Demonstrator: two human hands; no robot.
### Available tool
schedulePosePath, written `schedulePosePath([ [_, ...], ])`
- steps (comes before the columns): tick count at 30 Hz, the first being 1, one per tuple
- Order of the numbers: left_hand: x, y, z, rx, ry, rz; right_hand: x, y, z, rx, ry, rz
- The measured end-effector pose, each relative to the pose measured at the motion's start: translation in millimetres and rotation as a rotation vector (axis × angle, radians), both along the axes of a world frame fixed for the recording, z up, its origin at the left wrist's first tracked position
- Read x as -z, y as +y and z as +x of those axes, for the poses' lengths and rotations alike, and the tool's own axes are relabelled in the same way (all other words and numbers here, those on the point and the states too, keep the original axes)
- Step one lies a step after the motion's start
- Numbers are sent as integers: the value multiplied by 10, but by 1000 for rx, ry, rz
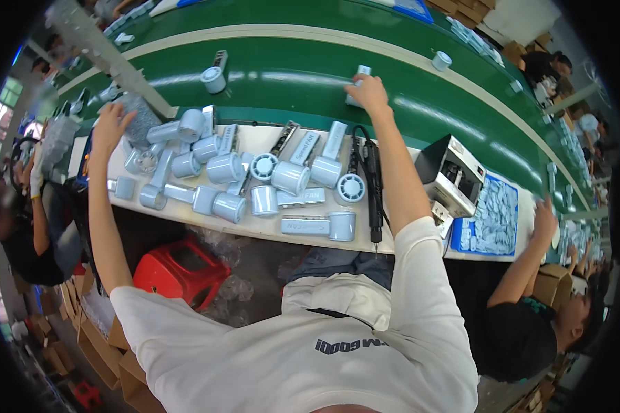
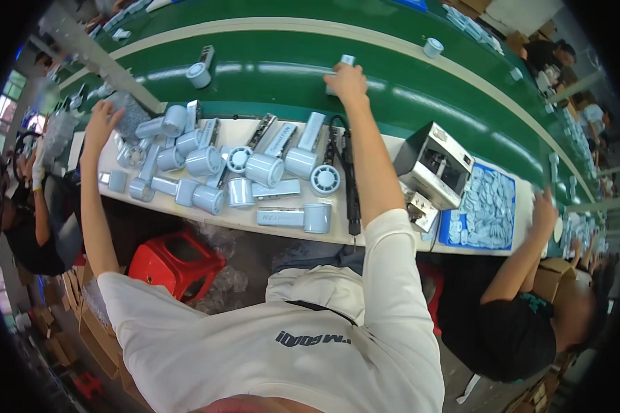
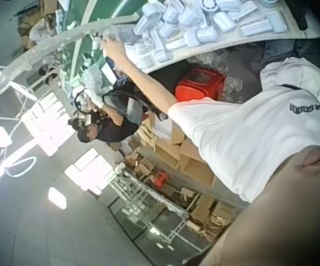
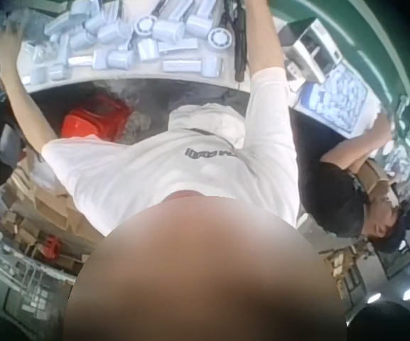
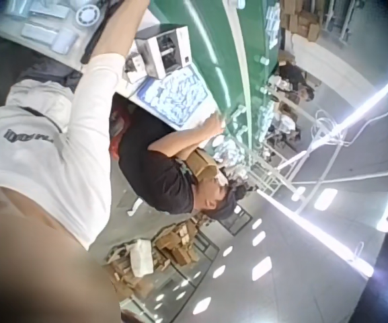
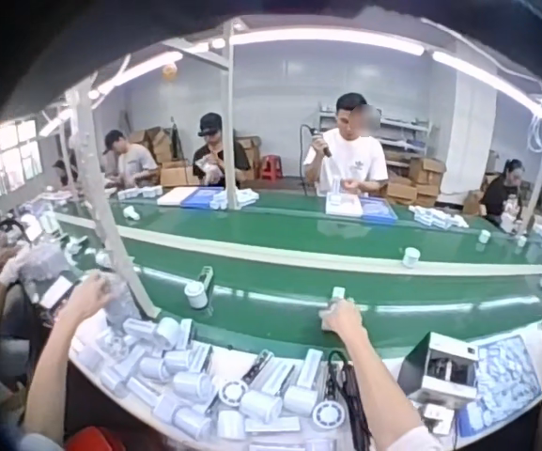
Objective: Using a handheld assembly tool to process plastic electronic components on a production line.
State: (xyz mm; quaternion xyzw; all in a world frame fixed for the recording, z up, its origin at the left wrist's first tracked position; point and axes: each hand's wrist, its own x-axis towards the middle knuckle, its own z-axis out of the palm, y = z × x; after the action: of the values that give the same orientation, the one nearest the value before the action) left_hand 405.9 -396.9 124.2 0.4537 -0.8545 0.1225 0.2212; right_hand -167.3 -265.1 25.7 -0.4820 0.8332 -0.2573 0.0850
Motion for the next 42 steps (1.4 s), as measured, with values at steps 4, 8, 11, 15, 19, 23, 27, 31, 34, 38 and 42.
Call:
schedulePosePath([
  [4, 102, -72, 207, -75, 115, 102, -55, 44, 113, -44, -9, -34],
  [8, 242, -42, 87, -14, 287, -44, -288, 404, 71, 65, -6, -133],
  [11, 214, 41, 4, -86, 325, -93, -386, 700, 144, 66, 0, -223],
  [15, 218, 50, 25, -141, 425, -189, -363, 896, 239, 119, -20, -228],
  [19, 142, 0, 35, -166, 517, -238, -205, 987, 161, 95, 29, -163],
  [23, 210, 94, 38, -167, 522, -179, -287, 978, 417, -31, 212, -325],
  [27, 268, 153, 149, -133, 484, -35, -898, 580, 1891, -744, -512, -364],
  [31, -3, 176, 72, 23, 852, 362, -942, -253, 2975, -1013, -562, -309],
  [34, -114, 16, 294, -69, 971, 256, -823, -1048, 3621, -992, -554, -176],
  [38, 273, -302, 639, -84, 927, 180, -572, -1303, 4185, -826, -641, -350],
  [42, 553, -480, 329, -85, 937, 289, -494, -1426, 4103, -672, -546, -455],
])
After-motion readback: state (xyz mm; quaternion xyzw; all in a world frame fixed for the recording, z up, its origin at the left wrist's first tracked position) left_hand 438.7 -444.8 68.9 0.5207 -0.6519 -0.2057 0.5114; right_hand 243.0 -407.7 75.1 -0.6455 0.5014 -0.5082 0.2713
